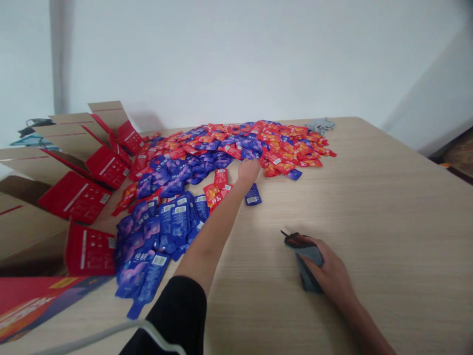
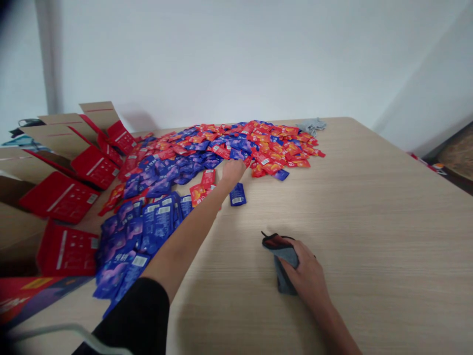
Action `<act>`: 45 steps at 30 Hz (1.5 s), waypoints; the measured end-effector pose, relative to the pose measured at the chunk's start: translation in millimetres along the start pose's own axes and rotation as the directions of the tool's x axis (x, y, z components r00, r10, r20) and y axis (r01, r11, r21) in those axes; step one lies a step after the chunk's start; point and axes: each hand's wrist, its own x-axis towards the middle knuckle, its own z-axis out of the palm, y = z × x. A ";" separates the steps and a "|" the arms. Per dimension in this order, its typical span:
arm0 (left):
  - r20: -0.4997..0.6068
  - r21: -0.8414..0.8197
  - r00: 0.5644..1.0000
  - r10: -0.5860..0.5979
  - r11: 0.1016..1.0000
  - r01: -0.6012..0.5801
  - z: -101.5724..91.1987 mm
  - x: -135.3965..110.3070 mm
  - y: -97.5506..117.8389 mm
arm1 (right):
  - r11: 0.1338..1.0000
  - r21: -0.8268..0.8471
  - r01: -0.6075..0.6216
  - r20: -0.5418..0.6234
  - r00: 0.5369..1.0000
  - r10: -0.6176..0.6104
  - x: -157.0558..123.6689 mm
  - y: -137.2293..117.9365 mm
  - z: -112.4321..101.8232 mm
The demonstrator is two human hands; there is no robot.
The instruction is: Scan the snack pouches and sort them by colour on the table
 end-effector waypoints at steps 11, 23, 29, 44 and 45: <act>0.194 -0.798 0.940 0.282 0.602 -0.016 -27.1 -227.8 18.1 | 0.996 0.082 -0.035 -0.110 0.993 0.044 -1.5 2.3 -3.4; 0.439 -0.799 0.898 0.021 0.465 0.380 19.3 -432.2 12.2 | 0.999 0.048 0.012 -0.202 0.979 -0.003 -5.0 -5.2 -9.2; 0.133 -0.539 0.989 0.070 0.842 0.013 22.8 -473.9 8.3 | 0.999 0.015 0.028 -0.221 0.975 -0.025 -5.9 -8.4 -9.6; -0.183 -0.358 0.828 0.530 0.749 -0.558 44.3 -516.7 -3.3 | 0.775 -0.013 0.632 0.219 0.758 -0.615 -70.3 -103.8 11.2; -0.199 -0.360 0.835 0.513 0.754 -0.549 45.1 -517.1 -2.7 | 0.700 0.008 0.714 0.337 0.657 -0.674 -80.2 -108.8 21.8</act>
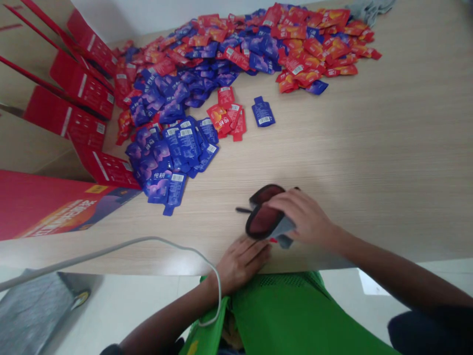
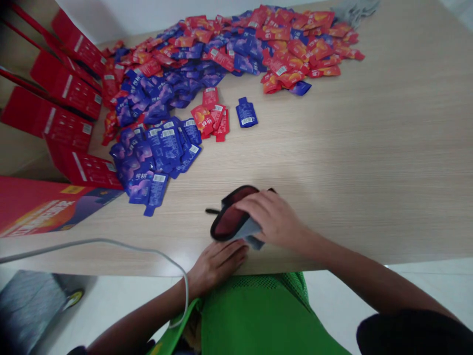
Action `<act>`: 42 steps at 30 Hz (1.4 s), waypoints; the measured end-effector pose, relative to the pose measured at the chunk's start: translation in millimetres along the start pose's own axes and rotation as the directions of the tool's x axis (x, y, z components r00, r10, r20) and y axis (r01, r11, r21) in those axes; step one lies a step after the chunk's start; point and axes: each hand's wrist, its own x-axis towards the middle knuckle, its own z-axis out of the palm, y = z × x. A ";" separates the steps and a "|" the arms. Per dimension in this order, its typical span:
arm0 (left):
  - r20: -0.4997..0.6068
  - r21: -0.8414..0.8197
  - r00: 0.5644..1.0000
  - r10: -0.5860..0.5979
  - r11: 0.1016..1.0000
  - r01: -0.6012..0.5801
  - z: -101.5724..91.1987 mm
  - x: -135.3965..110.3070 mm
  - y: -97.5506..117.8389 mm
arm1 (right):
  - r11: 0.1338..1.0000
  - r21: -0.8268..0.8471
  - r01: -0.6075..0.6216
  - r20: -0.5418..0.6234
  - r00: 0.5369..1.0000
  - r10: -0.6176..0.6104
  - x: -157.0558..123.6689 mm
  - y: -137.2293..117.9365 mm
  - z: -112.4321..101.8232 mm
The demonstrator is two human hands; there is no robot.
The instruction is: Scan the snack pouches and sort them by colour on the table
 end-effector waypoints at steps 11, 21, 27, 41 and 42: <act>0.017 0.079 1.000 0.019 0.997 -0.020 -0.3 3.7 2.5 | 0.972 -0.233 0.031 0.170 0.985 0.009 50.3 66.1 22.9; 0.012 0.021 0.999 -0.048 0.999 0.047 2.8 1.1 1.3 | 0.987 -0.053 0.154 0.216 0.966 -0.139 13.2 -10.1 17.2; 0.030 0.028 0.999 -0.037 0.999 0.036 2.1 0.9 3.7 | 0.988 -0.120 0.095 0.276 0.959 -0.059 20.7 19.4 41.7; 0.029 -0.027 0.996 -0.088 0.996 0.089 2.0 4.0 1.7 | 0.991 -0.054 0.122 0.173 0.979 -0.111 10.5 -9.1 18.9; 0.036 -0.030 0.995 -0.093 0.995 0.094 1.9 4.1 1.6 | 0.987 -0.054 0.150 0.229 0.964 -0.134 4.7 -13.9 26.1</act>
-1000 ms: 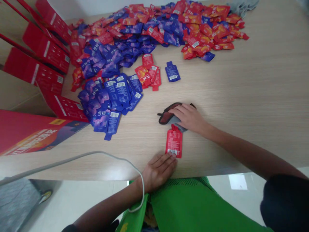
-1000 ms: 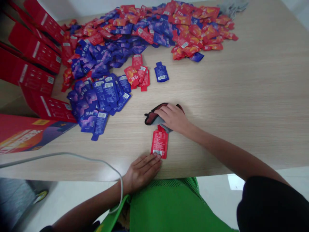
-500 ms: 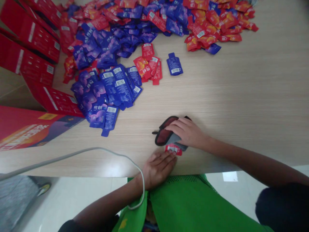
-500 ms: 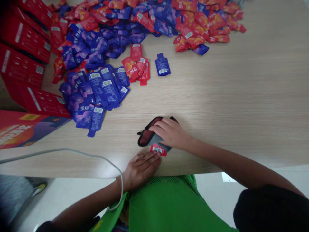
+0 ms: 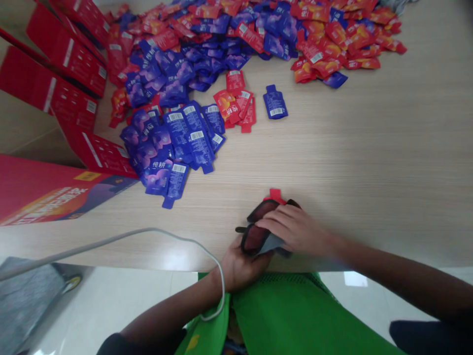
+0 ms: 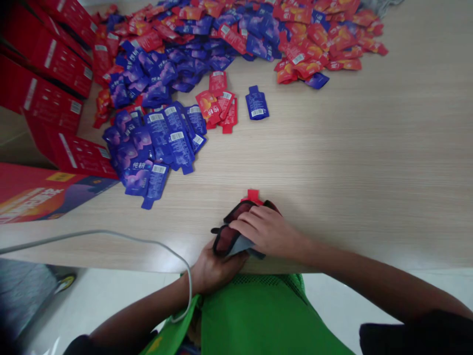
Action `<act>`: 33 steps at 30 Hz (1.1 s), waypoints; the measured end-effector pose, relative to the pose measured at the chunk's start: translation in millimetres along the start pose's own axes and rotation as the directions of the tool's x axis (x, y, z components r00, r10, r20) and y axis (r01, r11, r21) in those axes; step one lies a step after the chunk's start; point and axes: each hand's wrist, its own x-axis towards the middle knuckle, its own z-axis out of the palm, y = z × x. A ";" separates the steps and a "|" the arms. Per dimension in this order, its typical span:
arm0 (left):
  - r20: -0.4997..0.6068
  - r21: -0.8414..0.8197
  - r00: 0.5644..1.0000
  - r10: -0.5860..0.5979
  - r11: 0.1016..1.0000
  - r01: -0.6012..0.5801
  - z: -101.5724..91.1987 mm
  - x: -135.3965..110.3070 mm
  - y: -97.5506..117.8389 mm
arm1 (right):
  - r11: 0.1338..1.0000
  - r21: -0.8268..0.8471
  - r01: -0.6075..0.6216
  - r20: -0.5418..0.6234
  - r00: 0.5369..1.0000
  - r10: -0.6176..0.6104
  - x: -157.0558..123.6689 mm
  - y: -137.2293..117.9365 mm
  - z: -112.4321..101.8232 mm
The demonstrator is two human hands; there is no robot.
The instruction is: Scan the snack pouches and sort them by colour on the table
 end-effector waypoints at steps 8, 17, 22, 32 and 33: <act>-0.078 0.028 0.996 0.039 0.999 -0.037 -1.8 2.8 4.0 | 0.962 -0.164 -0.220 -0.091 0.974 0.207 29.2 84.5 -13.9; -0.115 0.011 0.993 -0.001 1.000 0.003 -3.8 6.2 3.2 | 0.999 0.019 -0.040 -0.074 0.996 0.042 -0.4 5.0 -16.1; -0.108 0.015 0.994 0.025 1.000 -0.024 -2.6 4.9 4.1 | 0.997 -0.030 -0.078 -0.024 0.997 0.077 5.7 34.2 15.2; -0.088 -0.035 0.996 0.003 0.999 -0.006 -0.7 2.0 2.9 | 0.974 0.015 -0.227 -0.357 0.909 0.217 14.2 46.5 -39.2; -0.072 -0.068 0.997 -0.027 0.997 0.022 0.8 -0.1 2.5 | 0.986 0.035 -0.162 -0.288 0.943 0.166 8.1 30.6 -33.8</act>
